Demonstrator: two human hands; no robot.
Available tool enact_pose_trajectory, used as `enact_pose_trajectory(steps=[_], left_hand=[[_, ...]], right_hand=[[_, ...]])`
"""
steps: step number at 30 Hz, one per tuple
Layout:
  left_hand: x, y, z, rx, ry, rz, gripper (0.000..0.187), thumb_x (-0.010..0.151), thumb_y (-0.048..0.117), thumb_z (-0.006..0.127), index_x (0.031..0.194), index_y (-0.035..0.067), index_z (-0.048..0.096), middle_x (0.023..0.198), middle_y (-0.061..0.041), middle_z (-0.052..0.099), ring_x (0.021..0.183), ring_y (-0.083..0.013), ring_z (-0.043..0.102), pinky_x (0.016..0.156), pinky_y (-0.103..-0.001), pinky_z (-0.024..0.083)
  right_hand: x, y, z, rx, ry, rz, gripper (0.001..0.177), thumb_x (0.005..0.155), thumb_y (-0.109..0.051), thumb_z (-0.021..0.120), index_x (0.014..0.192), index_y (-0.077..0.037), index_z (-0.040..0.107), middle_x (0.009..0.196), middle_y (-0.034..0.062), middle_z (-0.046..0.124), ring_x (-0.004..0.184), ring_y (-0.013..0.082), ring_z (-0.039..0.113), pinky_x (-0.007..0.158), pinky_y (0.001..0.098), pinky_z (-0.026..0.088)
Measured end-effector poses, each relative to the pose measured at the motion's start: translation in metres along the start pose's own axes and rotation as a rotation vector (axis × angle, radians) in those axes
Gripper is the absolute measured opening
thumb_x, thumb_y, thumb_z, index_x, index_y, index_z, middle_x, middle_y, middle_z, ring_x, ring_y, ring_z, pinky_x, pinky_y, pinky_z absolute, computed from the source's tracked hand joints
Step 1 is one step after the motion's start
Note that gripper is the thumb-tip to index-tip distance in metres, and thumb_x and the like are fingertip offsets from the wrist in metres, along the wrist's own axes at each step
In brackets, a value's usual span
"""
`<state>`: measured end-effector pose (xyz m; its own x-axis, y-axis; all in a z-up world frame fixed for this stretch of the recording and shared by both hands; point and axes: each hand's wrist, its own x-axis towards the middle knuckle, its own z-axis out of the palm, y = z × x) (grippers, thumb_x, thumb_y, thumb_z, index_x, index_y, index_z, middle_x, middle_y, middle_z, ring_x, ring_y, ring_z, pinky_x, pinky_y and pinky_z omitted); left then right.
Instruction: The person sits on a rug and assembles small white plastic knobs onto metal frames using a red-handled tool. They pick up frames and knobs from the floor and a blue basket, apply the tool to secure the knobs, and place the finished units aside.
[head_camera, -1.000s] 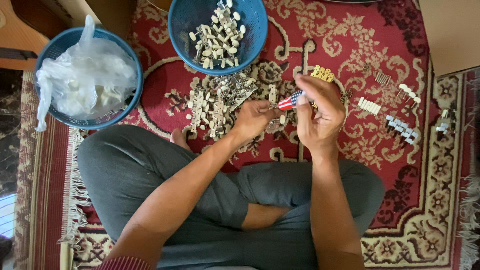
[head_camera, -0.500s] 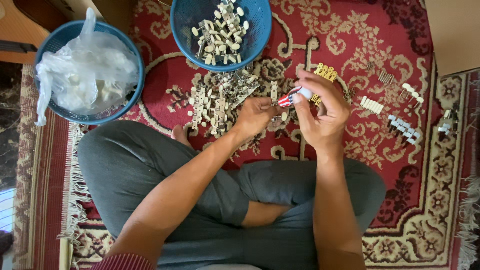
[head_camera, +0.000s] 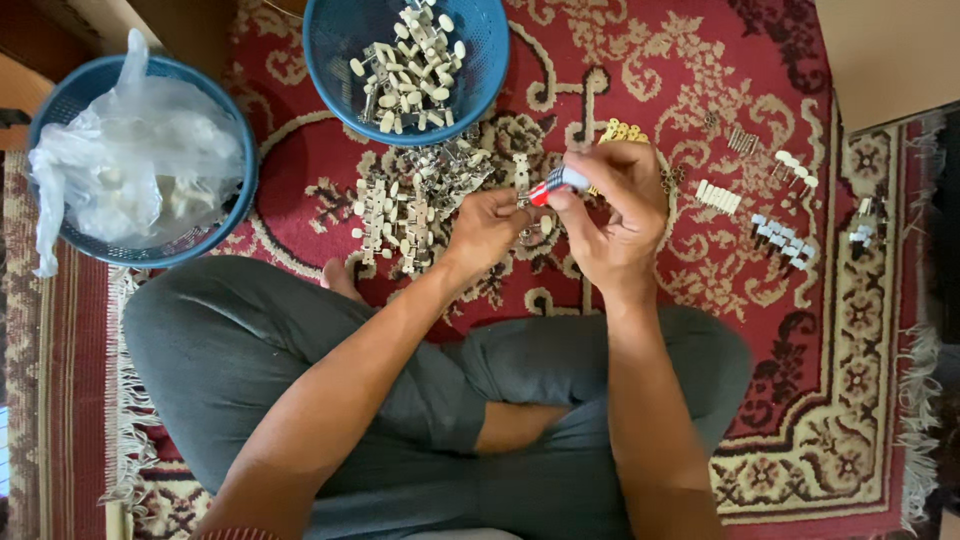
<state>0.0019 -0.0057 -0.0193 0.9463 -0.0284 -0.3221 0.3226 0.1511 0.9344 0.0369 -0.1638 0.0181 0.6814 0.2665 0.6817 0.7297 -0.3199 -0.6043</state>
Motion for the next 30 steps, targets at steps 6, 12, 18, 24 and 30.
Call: enact_pose_trajectory(steps=[6,12,18,24,30], left_hand=[[0.015,-0.021,0.004,-0.164,0.008,-0.012,0.011,0.085,0.003,0.062,0.084,0.0,0.072,0.065,-0.002,0.065,0.056,-0.0052,0.054,0.053,-0.017,0.047],[0.006,-0.011,0.001,-0.129,0.015,0.016,0.008,0.085,0.003,0.067,0.08,0.006,0.072,0.061,0.001,0.065,0.053,-0.003,0.054,0.045,-0.017,0.041],[0.012,-0.024,0.0,-0.161,0.049,-0.025,0.011,0.086,0.001,0.066,0.092,-0.001,0.075,0.069,-0.006,0.07,0.057,-0.007,0.06,0.05,-0.021,0.055],[0.015,-0.031,-0.004,-0.164,0.017,0.037,0.009,0.09,0.001,0.063,0.086,0.001,0.072,0.067,-0.002,0.066,0.057,-0.0039,0.058,0.044,-0.016,0.051],[0.011,-0.019,-0.001,-0.206,0.028,-0.045,0.008,0.087,-0.001,0.061,0.083,0.003,0.066,0.071,-0.008,0.069,0.059,-0.0068,0.061,0.053,-0.021,0.058]], right_hand=[[0.004,-0.009,-0.002,0.03,-0.029,0.016,0.031,0.1,0.007,0.059,0.13,0.004,0.066,0.119,0.0269,0.066,0.11,0.0368,0.066,0.094,0.0471,0.053],[-0.004,0.003,0.002,0.014,0.003,-0.008,0.026,0.102,-0.016,0.067,0.125,-0.006,0.071,0.124,0.0234,0.063,0.115,0.0352,0.061,0.101,0.049,0.049],[0.0,-0.007,0.0,0.043,-0.019,0.039,0.036,0.101,0.001,0.066,0.137,0.0,0.064,0.114,0.0249,0.066,0.107,0.0353,0.066,0.097,0.0508,0.053],[-0.003,0.004,0.002,-0.008,-0.002,-0.022,0.025,0.103,-0.013,0.062,0.125,-0.004,0.069,0.127,0.0228,0.062,0.12,0.0354,0.059,0.106,0.0493,0.046],[0.002,-0.008,0.001,0.076,-0.017,0.047,0.032,0.101,0.006,0.062,0.133,0.002,0.067,0.116,0.023,0.067,0.105,0.0316,0.066,0.095,0.0459,0.053]])
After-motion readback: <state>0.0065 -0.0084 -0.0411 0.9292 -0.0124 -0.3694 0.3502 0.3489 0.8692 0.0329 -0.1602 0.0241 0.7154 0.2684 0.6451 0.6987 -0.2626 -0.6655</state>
